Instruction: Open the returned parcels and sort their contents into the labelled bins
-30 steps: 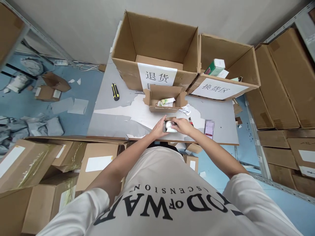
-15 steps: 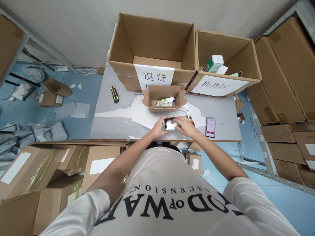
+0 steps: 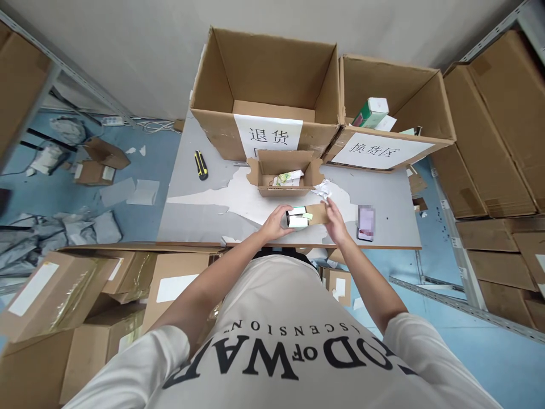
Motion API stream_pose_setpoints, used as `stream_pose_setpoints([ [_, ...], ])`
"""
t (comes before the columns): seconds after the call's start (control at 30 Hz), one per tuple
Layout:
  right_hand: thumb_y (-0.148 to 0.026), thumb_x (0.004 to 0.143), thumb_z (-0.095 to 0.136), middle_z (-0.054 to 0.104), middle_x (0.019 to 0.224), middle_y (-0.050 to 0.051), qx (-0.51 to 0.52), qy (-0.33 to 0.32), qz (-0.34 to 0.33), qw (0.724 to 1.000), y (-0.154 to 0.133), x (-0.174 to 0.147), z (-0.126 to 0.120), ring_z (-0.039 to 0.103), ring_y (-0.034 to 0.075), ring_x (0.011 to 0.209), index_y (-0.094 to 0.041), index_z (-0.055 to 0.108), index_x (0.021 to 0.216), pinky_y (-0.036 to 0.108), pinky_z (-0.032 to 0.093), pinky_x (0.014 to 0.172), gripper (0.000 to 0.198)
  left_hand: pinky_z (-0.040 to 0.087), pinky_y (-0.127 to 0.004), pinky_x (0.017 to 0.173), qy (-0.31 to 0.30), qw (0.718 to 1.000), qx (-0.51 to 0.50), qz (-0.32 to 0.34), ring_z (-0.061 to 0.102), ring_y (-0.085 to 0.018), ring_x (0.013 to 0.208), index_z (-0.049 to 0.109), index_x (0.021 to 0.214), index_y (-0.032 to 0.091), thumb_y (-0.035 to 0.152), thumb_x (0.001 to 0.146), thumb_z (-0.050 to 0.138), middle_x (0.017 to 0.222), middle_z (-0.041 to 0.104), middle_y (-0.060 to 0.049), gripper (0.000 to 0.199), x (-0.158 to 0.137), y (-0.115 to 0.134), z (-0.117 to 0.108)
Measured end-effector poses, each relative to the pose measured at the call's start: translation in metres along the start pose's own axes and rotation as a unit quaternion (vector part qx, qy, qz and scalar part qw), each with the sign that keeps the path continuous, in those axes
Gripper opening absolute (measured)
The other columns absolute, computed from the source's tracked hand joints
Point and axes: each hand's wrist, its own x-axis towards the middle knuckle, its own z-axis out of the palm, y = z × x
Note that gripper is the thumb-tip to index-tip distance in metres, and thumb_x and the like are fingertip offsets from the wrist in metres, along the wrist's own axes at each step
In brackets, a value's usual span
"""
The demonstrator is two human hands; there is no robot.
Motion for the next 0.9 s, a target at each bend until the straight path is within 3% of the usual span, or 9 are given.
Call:
stream_pose_setpoints([
  [0.1,-0.064,0.084,0.042,0.034,0.155,0.008,0.191,-0.026,0.038,0.98,0.002,-0.005,0.006,0.041,0.026,0.136,-0.029,0.03,0.149,0.048,0.041,0.104,0.074,0.046,-0.047,0.1,-0.002,1.0,0.0,0.018,0.053,-0.029,0.118,0.047,0.123,0.02,0.033,0.064,0.08,0.124,0.054,-0.014,0.069,0.0,-0.002,0.002],
  [0.17,-0.06,0.083,0.049,0.032,0.156,0.005,0.188,-0.045,0.005,0.981,-0.002,-0.007,0.014,0.037,0.025,0.14,-0.03,0.032,0.148,0.046,0.036,0.11,0.074,0.045,-0.047,0.102,-0.005,1.0,0.0,0.027,0.052,-0.029,0.121,0.048,0.124,0.019,0.035,0.065,0.08,0.125,0.054,-0.015,0.069,0.0,-0.002,0.006],
  [0.3,-0.057,0.087,0.049,0.032,0.156,0.008,-0.047,-0.146,-0.102,0.983,-0.011,-0.005,0.031,0.025,0.025,0.146,-0.024,0.038,0.147,0.048,0.02,0.118,0.069,0.045,-0.046,0.102,0.002,1.0,-0.002,0.002,0.053,-0.029,0.122,0.044,0.128,0.019,0.036,0.064,0.081,0.128,0.054,-0.015,0.075,0.001,0.001,0.014],
  [0.47,-0.049,0.093,0.04,0.027,0.157,0.012,-0.291,-0.136,-0.175,0.931,-0.004,0.0,0.048,0.019,0.029,0.147,-0.02,0.036,0.148,0.057,0.023,0.115,0.063,0.046,-0.045,0.101,0.036,0.998,-0.032,-0.04,0.051,-0.029,0.127,0.026,0.14,0.017,0.032,0.066,0.077,0.138,0.049,-0.018,0.091,0.0,0.002,0.022],
  [0.7,-0.048,0.092,0.041,0.036,0.15,0.017,-0.448,-0.127,-0.196,0.863,-0.002,0.0,0.063,0.029,0.033,0.139,-0.012,0.036,0.147,0.053,0.031,0.111,0.066,0.045,-0.045,0.104,0.032,0.998,-0.029,-0.043,0.052,-0.029,0.126,0.03,0.139,0.014,0.021,0.064,0.071,0.139,0.049,-0.018,0.085,-0.002,0.0,0.019],
  [0.9,-0.052,0.093,0.039,0.034,0.152,0.018,-0.52,-0.126,-0.181,0.825,-0.009,-0.003,0.072,0.029,0.036,0.138,-0.011,0.031,0.15,0.051,0.034,0.107,0.071,0.045,-0.048,0.104,0.014,0.999,-0.037,-0.034,0.052,-0.031,0.127,0.028,0.141,0.015,0.029,0.067,0.071,0.14,0.048,-0.019,0.087,-0.002,-0.003,0.015],
])
